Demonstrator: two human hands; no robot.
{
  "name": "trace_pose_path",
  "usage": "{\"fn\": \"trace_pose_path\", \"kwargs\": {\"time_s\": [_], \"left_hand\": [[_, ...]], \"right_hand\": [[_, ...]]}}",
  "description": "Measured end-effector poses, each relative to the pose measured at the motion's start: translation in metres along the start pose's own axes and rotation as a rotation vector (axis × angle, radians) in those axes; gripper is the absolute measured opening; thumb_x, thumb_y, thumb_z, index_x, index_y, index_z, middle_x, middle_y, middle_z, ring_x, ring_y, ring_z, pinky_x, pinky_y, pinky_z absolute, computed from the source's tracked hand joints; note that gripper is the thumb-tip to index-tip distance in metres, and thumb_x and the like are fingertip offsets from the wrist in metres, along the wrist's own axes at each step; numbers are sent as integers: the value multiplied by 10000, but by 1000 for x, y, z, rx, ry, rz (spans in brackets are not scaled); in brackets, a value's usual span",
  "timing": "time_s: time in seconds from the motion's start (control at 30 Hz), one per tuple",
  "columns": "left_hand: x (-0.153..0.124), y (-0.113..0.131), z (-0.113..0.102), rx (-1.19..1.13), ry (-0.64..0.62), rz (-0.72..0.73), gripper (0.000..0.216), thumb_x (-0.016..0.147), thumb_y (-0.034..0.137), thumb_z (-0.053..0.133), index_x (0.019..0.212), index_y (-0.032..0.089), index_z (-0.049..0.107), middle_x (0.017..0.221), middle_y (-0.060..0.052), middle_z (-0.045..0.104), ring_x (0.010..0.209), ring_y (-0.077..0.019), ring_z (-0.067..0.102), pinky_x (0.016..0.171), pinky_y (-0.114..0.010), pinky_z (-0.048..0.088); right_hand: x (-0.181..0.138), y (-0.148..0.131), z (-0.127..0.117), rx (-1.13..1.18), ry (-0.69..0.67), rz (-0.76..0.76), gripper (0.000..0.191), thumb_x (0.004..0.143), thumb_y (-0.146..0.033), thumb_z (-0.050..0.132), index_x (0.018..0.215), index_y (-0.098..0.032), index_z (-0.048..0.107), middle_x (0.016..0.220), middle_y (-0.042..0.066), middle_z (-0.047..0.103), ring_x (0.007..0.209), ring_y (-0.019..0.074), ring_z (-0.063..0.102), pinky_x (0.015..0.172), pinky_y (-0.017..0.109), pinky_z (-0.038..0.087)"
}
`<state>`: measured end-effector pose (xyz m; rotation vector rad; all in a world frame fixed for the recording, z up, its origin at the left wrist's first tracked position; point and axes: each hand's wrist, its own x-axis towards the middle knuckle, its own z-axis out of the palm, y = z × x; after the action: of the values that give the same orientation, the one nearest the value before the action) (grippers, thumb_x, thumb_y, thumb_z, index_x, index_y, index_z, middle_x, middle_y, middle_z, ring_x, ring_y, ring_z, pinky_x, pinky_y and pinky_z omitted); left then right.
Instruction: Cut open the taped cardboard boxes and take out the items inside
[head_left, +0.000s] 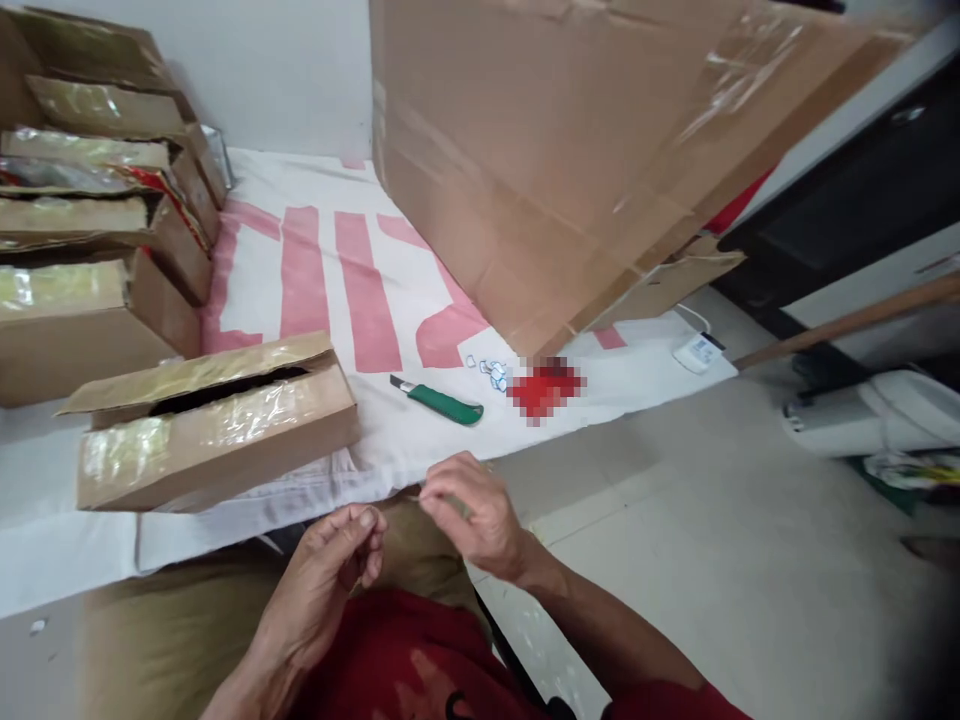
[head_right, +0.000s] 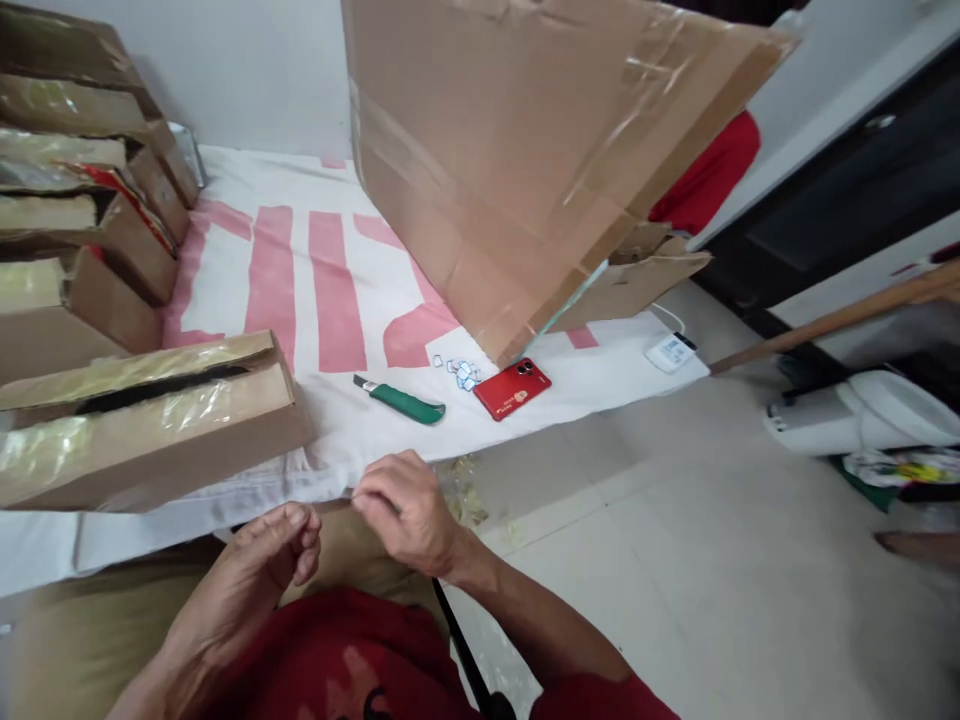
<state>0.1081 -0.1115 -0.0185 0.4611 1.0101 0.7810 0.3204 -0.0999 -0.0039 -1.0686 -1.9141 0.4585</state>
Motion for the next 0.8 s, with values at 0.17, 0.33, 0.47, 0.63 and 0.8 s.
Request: {"fn": "trace_pose_path", "kwargs": {"time_s": [0.17,0.33,0.47,0.63,0.8], "left_hand": [[3,-7,-3,-14,50,-17,434,697,532,904,791,140,742,697,3,588,573,-87,505,553,-217,399],[5,-11,-4,9,2,-51,394,714,497,897,791,143,741,695,-2,592,583,-95,510,561,-222,394],[9,-12,-3,24,-25,-75,405,724,512,889,807,143,742,706,-9,606,586,-96,514,574,-227,396],[6,-8,-3,39,-7,-92,441,674,524,921,801,142,743,686,-10,611,576,-99,522,566,-225,392],[3,-1,-9,77,77,-42,449,649,522,934,805,144,749,677,-9,618,602,-106,541,579,-218,408]], "right_hand": [[-18,37,-66,31,189,517,140,906,-311,656,799,-220,657,746,3,672,721,172,627,703,294,498],[-39,66,-113,-8,310,779,224,813,-429,712,754,-216,675,619,-17,623,624,168,573,649,296,456],[-34,67,-110,34,239,789,217,813,-426,709,772,-214,687,656,-12,631,640,168,580,658,300,463],[-8,72,-107,6,134,721,224,826,-425,677,746,-216,667,641,-14,621,640,167,577,653,300,465],[-34,81,-120,37,-82,828,240,782,-436,705,717,-206,684,607,-21,614,590,151,539,600,289,423]]}}
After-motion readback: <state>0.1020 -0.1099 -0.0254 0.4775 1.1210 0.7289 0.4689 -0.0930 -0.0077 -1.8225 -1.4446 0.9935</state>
